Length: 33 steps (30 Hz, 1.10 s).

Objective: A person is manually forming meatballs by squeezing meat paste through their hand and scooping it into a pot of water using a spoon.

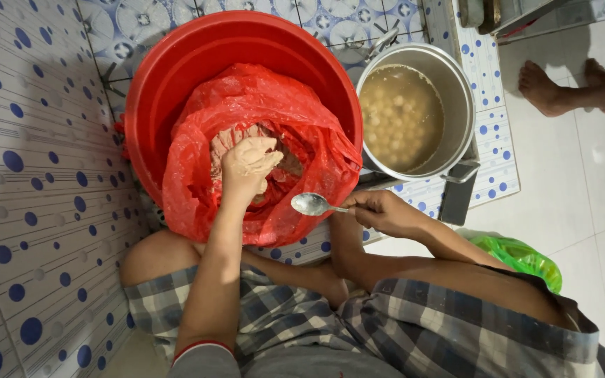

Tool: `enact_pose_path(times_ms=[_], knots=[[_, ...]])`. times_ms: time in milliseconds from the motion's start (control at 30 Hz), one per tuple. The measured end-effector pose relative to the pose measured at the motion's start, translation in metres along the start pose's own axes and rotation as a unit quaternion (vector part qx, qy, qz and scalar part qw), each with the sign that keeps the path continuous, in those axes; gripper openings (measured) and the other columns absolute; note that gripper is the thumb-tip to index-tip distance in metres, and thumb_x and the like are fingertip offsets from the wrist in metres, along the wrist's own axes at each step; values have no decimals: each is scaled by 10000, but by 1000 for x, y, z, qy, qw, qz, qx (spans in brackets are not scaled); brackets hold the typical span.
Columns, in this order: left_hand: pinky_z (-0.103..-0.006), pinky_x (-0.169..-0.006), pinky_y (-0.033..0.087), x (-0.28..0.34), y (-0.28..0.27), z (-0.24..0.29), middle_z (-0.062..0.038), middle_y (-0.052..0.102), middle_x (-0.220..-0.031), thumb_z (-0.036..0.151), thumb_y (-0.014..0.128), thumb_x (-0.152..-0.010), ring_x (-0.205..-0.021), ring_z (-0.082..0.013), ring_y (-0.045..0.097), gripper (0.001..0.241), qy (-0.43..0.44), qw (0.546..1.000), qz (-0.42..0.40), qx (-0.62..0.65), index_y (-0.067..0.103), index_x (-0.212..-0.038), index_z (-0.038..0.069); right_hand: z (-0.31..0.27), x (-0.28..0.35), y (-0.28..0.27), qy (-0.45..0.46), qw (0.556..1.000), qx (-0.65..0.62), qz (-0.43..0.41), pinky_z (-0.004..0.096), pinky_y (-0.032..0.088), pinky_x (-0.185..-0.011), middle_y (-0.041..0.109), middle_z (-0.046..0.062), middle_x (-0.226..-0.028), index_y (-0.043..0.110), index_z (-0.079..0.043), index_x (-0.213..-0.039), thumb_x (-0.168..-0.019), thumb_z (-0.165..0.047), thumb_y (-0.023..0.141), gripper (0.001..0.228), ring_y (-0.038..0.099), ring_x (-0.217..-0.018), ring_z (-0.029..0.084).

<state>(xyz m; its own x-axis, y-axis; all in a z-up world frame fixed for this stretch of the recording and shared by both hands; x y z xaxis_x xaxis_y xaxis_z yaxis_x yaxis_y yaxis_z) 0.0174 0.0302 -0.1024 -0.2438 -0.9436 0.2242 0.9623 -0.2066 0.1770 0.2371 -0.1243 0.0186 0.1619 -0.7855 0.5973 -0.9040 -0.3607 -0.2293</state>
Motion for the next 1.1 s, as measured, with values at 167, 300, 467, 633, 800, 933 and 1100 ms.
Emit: enact_pose_path(times_ms=[167,300,467,633,800,933,1100], knots=[[-314,-367,453,-9,-11,-34,-66,636,-541,103,842,-797,-429,-112,522,213,-7,992,56,-115,654,-701,79,1,1,0,-6,1000,1,2,278,495,-548,594,53,-553,760,-42,-1076,-969,-83,579,214,529,-533,140],[-219,-623,556,3,-1,6,-119,668,-710,9,755,-913,-733,-104,567,141,58,995,18,-75,658,-828,-50,1,0,0,-11,1000,-3,7,280,502,-570,595,47,-566,755,-41,-1093,-967,-70,572,224,544,-555,139],[-401,-1013,508,2,6,15,-29,589,-788,465,451,-1083,-721,-161,524,470,166,981,-96,5,561,-821,91,11,-1,-3,-21,999,-12,27,295,510,-592,607,54,-575,744,-45,-1104,-965,-84,597,205,561,-568,146],[-260,-564,512,7,9,21,-161,686,-881,88,798,-870,-685,-187,608,259,-85,996,-19,0,691,-1105,68,-4,-1,-7,-56,996,25,67,328,530,-632,631,56,-573,754,-63,-1058,-972,-114,609,177,584,-579,166],[-268,-842,663,7,20,-2,-110,772,-1026,-40,820,-790,-903,-191,774,368,23,994,-68,-84,690,-1126,37,-30,-2,-15,-95,980,106,142,361,550,-643,695,91,-610,759,-112,-1032,-974,-149,630,146,658,-582,234],[-264,-280,517,11,30,-28,-113,668,-666,53,885,-791,-464,-184,647,289,-8,997,-73,-27,681,-990,5,-54,-2,-16,-183,940,184,223,389,584,-664,738,112,-749,720,-93,-1137,-997,-144,622,179,724,-702,302],[-331,-191,401,20,50,-17,-135,500,-407,73,828,-860,-259,-192,494,302,-83,994,-59,-28,610,-667,-9,-72,-1,-7,-252,895,255,266,438,609,-708,768,145,-931,689,-81,-1191,-1011,-139,580,218,749,-835,372]])
Point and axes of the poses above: each hand's wrist, its own x-axis away from the middle knuckle, its own y-axis out of the palm, z = x × y, the point moved 6 cm from there along -x, towards the middle knuckle
